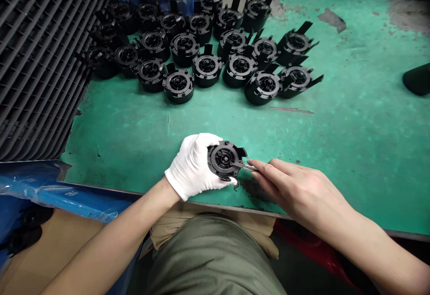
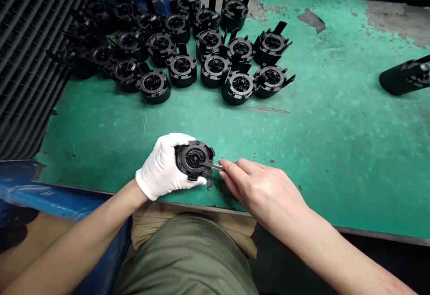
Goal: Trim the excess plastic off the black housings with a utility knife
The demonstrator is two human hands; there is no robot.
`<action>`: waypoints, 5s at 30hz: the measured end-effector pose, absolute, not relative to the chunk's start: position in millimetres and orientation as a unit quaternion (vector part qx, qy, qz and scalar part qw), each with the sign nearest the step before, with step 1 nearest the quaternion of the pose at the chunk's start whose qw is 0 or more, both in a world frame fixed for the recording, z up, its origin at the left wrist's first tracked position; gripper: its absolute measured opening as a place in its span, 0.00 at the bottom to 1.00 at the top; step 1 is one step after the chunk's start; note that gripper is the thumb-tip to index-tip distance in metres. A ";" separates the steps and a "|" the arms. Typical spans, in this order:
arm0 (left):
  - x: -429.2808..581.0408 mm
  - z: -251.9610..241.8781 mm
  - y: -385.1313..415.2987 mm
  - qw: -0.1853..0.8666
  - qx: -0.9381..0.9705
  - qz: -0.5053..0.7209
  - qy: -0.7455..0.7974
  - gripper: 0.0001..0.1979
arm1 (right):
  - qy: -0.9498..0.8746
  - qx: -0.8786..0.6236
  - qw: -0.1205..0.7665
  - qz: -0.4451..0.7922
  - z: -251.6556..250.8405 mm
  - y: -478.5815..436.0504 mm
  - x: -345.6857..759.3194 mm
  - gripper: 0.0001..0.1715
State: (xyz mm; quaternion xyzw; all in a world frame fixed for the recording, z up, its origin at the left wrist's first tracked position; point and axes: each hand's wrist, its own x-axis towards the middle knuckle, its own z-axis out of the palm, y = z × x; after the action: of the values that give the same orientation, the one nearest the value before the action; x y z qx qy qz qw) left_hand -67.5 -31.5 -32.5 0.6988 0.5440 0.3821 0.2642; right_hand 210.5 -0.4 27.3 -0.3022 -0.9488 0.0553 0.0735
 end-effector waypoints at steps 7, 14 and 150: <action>-67.1 -31.4 -31.3 0.271 0.696 0.375 0.549 0.44 | -0.950 -0.301 0.083 0.023 26.7 -2.3 208.0 0.16; -67.0 -31.8 -31.4 0.256 0.700 0.378 0.550 0.45 | -0.945 -0.313 0.094 0.026 26.8 -5.4 208.5 0.15; -66.4 -13.7 -37.2 0.269 0.714 0.263 0.590 0.34 | -0.989 -0.127 0.078 -0.006 29.5 61.3 211.4 0.20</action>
State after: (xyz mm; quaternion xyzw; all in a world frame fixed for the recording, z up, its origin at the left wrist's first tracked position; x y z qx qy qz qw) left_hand -66.4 -37.2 -13.7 0.7142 0.5899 0.2633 0.2693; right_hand 211.4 61.3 29.5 -0.1270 -0.9888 -0.0065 0.0776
